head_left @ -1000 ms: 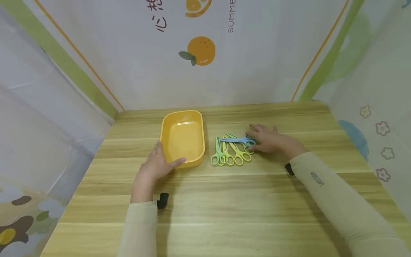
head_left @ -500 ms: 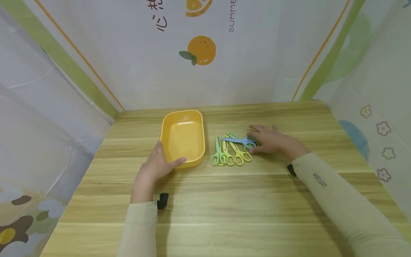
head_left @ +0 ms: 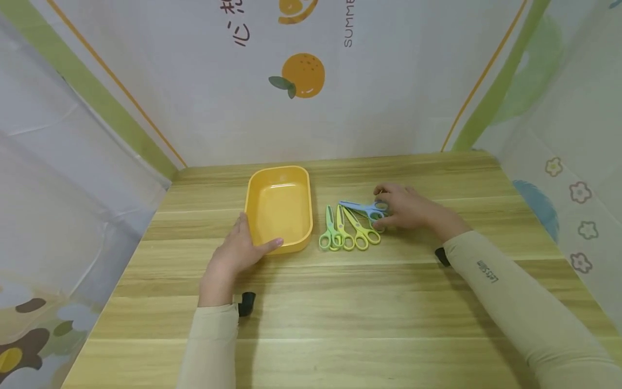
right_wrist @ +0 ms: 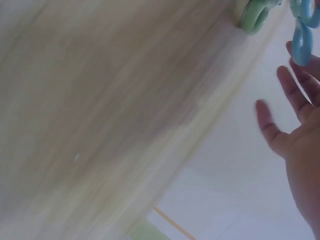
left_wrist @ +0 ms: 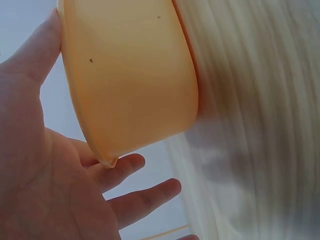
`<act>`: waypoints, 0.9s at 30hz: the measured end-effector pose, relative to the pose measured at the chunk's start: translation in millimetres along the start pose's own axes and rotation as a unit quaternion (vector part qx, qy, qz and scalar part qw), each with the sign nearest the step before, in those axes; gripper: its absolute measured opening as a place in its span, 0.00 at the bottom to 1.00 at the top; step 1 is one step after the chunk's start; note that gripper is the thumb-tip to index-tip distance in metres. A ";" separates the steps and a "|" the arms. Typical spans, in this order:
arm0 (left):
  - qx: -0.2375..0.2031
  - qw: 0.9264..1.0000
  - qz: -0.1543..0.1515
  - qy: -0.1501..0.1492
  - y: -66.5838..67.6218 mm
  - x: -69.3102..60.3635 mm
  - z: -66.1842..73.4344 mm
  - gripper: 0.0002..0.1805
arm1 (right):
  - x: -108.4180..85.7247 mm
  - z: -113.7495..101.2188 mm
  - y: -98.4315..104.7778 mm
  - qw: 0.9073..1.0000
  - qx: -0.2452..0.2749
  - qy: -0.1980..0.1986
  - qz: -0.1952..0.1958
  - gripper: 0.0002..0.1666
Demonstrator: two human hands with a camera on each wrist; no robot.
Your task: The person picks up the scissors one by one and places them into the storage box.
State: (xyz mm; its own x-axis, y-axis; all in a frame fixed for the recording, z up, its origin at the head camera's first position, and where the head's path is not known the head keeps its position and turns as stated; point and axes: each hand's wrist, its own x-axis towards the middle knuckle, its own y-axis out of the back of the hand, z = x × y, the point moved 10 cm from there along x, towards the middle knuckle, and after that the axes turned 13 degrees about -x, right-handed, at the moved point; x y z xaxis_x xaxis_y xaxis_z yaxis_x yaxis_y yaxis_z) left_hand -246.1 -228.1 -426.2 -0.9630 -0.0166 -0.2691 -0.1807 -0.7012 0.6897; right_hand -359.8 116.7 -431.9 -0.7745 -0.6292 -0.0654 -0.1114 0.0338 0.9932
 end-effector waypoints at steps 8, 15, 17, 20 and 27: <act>0.028 1.000 -0.002 0.010 -5.9 2.5 6.6 0.75 | 2.6 -15.0 22.0 0.999 0.000 0.005 0.045 0.41; 0.049 0.999 0.005 0.009 -5.6 5.1 8.3 0.74 | 10.6 -27.3 48.0 0.997 0.007 -0.011 0.076 0.42; 0.055 0.998 0.006 0.010 -4.8 4.6 9.2 0.74 | 14.3 -33.5 55.8 0.996 0.008 -0.011 0.086 0.43; 0.067 0.998 0.008 0.016 -2.9 2.5 10.6 0.74 | 21.2 -46.3 66.5 0.995 0.007 -0.002 0.096 0.45; 0.090 0.996 0.005 0.025 0.0 2.4 13.9 0.74 | 41.2 -80.9 79.5 0.995 -0.003 0.026 0.092 0.45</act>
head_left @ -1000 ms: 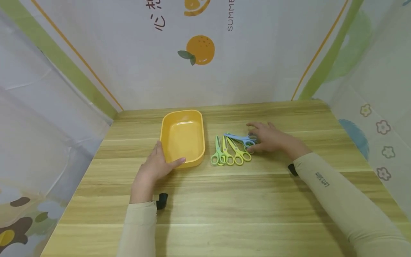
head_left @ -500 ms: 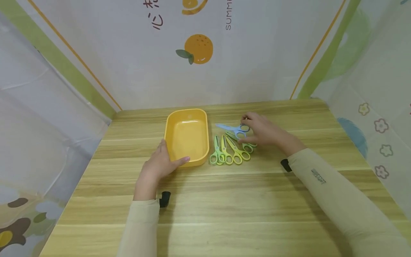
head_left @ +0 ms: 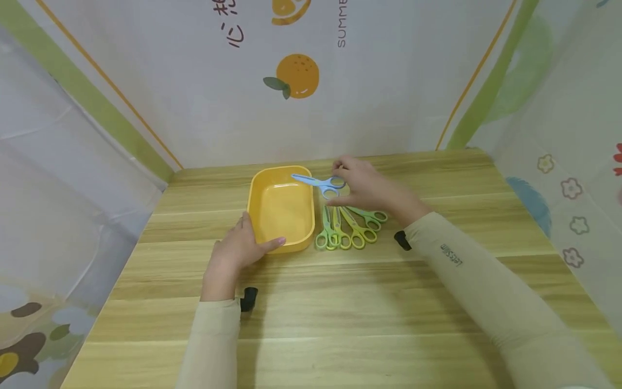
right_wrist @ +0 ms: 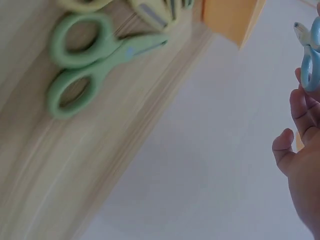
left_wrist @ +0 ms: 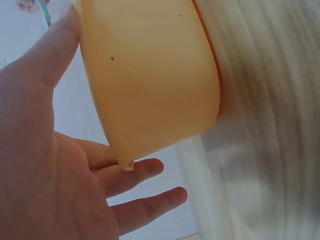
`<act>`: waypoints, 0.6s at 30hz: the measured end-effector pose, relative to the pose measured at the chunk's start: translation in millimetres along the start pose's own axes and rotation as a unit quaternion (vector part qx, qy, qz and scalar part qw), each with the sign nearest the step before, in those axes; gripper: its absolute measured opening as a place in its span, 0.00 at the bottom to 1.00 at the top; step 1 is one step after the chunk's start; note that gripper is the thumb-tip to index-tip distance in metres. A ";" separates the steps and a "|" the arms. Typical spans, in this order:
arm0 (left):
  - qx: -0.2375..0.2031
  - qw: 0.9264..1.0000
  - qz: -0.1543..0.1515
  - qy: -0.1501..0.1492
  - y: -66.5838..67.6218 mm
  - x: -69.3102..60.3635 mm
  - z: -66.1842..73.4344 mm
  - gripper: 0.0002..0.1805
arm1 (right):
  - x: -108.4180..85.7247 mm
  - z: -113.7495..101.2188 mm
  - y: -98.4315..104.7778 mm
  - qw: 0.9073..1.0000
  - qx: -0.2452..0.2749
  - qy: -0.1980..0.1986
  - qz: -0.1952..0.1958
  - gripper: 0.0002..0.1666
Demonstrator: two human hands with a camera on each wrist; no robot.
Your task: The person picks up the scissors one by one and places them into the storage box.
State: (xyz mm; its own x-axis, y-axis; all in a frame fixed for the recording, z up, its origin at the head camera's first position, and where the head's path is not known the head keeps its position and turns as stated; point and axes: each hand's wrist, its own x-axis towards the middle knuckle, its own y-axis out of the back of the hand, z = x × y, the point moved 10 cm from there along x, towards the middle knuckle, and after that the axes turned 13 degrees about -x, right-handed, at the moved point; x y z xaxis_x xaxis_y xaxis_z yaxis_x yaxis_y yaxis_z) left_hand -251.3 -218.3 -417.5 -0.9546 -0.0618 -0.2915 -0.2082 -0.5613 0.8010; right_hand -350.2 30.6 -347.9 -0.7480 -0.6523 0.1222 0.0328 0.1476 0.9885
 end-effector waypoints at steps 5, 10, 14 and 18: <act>0.015 1.000 -0.005 -0.001 0.3 0.9 0.6 0.75 | 12.3 -22.7 -0.1 1.000 -0.004 0.018 -0.012 0.45; 0.021 1.000 -0.010 -0.004 0.3 -0.4 1.0 0.74 | 20.5 -38.6 0.8 0.999 -0.006 0.031 -0.012 0.45; 0.011 1.000 -0.023 -0.010 -2.4 -1.1 0.8 0.74 | 24.1 -45.1 -0.4 0.999 -0.003 0.032 -0.015 0.45; 0.007 0.999 -0.032 -0.010 -3.6 -0.9 1.0 0.75 | 26.5 -51.0 -2.7 0.999 0.001 0.035 -0.020 0.44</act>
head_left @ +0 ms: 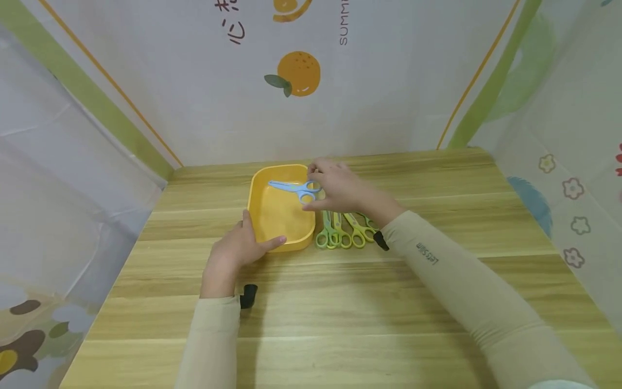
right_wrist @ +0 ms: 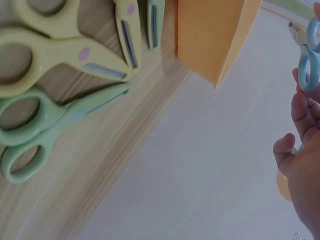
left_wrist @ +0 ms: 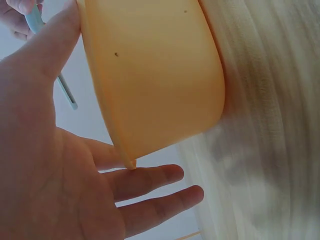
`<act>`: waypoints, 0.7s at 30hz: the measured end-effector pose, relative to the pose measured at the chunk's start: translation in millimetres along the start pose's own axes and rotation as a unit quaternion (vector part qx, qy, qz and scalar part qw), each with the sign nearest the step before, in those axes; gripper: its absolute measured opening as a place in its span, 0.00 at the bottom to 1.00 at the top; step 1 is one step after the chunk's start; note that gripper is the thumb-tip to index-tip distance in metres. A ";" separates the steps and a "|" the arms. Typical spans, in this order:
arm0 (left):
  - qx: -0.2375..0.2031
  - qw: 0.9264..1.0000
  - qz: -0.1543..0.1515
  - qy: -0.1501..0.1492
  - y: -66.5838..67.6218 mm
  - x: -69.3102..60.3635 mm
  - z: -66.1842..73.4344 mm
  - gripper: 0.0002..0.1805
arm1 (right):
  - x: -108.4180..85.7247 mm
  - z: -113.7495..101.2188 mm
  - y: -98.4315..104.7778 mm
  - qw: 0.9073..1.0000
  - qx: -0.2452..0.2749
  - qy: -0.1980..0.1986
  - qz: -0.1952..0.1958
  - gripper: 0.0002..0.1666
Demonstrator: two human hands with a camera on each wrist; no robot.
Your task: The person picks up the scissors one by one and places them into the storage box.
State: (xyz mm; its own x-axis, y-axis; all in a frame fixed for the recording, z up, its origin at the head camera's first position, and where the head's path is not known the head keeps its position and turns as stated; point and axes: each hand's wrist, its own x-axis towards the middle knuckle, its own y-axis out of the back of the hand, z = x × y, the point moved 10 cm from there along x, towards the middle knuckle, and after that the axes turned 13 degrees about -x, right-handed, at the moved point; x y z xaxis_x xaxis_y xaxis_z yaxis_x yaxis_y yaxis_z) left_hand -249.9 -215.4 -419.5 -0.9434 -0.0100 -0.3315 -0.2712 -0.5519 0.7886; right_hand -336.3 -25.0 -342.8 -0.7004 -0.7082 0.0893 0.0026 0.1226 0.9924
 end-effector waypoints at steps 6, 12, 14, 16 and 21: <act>0.011 1.000 -0.005 0.012 1.5 -1.7 2.0 0.75 | 2.2 -7.6 -4.6 1.000 0.006 0.002 -0.009 0.43; 0.008 1.000 -0.006 0.008 2.3 -4.1 3.5 0.74 | 3.0 -16.9 -15.5 1.000 0.002 0.013 -0.014 0.42; 0.004 1.000 -0.006 0.006 1.8 -3.5 2.9 0.73 | 2.4 -20.0 -20.3 1.000 -0.003 0.019 -0.016 0.42; -0.001 1.000 -0.007 0.002 0.6 -2.9 2.1 0.74 | 1.7 -22.6 -25.5 0.999 -0.010 0.024 -0.020 0.41; -0.032 0.999 0.008 -0.030 -1.2 0.2 3.8 0.75 | -0.2 -27.7 -36.1 0.999 -0.022 0.030 -0.032 0.41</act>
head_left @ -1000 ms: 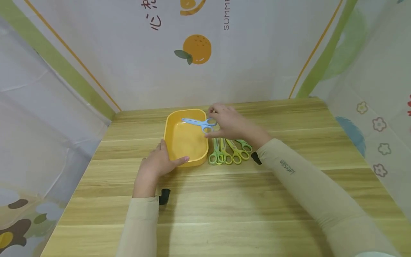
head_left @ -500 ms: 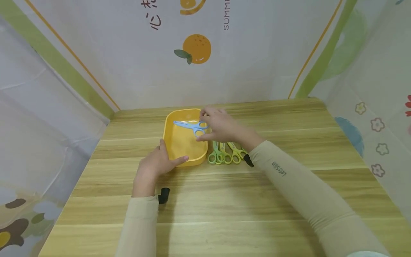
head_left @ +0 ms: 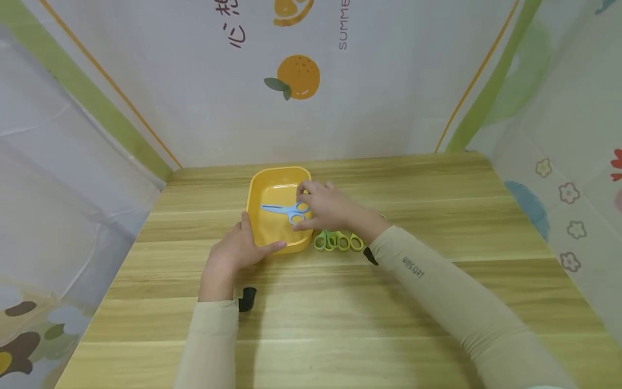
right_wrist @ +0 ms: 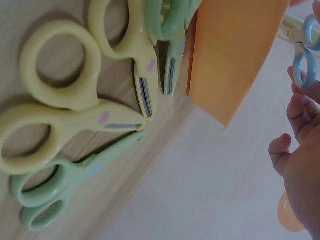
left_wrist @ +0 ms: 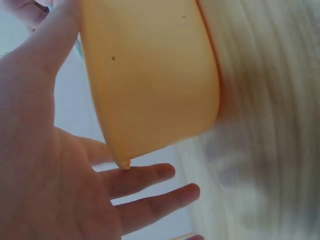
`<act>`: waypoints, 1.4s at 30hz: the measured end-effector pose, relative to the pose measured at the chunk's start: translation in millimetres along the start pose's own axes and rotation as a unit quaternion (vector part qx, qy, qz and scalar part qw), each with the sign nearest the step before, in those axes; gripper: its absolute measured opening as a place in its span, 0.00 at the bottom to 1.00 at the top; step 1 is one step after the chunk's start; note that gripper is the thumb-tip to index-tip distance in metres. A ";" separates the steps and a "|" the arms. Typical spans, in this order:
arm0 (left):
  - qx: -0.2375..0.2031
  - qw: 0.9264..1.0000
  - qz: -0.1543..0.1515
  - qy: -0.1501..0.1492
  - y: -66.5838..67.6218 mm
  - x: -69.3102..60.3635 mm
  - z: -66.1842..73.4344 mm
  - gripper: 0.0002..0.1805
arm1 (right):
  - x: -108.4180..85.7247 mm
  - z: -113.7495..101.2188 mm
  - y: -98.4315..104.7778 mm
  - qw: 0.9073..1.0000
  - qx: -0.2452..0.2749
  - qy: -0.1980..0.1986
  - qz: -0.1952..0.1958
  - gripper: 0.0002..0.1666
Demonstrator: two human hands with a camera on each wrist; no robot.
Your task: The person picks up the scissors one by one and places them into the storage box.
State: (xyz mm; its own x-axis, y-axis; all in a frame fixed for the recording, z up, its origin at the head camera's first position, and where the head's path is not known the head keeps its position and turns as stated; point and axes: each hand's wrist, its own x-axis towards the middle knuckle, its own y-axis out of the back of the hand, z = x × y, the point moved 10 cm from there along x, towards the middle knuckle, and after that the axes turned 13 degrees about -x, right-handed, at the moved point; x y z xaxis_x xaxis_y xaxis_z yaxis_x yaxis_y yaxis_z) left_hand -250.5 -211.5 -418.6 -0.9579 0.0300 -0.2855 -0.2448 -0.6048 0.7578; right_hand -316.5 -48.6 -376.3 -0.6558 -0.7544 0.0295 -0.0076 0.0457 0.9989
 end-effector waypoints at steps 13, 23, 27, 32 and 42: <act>-0.001 1.000 -0.003 0.004 1.8 1.8 -2.7 0.78 | 2.4 -18.2 -14.2 0.999 -0.027 0.024 -0.009 0.44; -0.009 0.999 -0.018 0.025 -1.5 0.3 -3.2 0.76 | -8.1 -5.6 3.8 0.999 0.035 -0.004 0.021 0.46; -0.014 0.999 -0.017 0.025 -2.1 0.0 -4.0 0.77 | -19.3 5.7 17.9 0.998 0.041 -0.016 0.035 0.47; -0.012 0.999 -0.016 0.028 -1.2 0.7 -4.2 0.76 | -32.7 22.9 21.2 0.998 0.041 -0.034 0.033 0.48; -0.040 0.999 -0.021 0.025 -3.3 -0.4 -4.0 0.76 | -60.1 58.5 20.0 0.996 0.036 -0.076 0.020 0.47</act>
State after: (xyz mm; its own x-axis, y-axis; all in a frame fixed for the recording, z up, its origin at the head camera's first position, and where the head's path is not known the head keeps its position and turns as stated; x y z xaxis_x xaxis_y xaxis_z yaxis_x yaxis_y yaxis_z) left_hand -248.7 -212.7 -423.3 -0.9382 0.0182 -0.3458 -0.2695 -0.6652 0.6963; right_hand -321.4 36.0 -360.2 -0.7634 -0.6433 0.0576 -0.0295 0.1238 0.9919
